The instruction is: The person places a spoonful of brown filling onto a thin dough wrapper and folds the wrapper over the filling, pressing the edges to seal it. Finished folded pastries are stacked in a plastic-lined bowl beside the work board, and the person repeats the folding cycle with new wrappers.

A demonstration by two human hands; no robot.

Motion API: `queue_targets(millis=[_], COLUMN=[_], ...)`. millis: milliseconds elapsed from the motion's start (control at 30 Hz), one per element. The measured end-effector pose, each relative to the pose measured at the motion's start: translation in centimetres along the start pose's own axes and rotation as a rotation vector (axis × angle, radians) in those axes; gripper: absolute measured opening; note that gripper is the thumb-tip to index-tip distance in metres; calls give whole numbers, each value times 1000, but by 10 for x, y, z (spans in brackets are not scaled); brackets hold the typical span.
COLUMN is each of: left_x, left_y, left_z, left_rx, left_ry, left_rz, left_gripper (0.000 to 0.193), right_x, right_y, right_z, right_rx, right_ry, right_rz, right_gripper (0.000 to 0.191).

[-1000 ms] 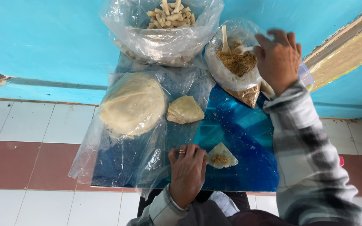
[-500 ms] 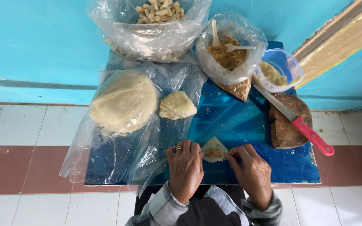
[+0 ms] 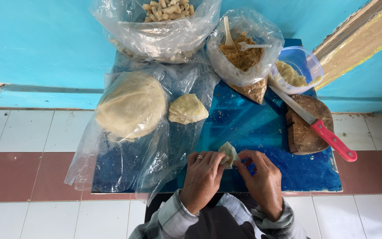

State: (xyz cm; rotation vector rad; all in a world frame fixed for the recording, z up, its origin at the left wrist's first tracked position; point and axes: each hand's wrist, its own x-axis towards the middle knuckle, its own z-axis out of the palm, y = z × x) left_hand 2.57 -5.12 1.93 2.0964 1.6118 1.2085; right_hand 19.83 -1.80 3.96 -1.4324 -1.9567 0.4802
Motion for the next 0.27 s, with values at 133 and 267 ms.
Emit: queue_targets(millis=[133,267], left_x=[-6,-9], left_y=[-5,-12], left_z=[0,3], left_rx=[0,35], left_ry=[-60,-72], left_rz=[26,74], left_gripper=[34,34], right_x=[-3,-3], right_y=[-4,-9], right_z=[0,-3], right_rx=[38,-63], right_ry=[-3,-4], right_rz=[15,-200], right_gripper=[24,27])
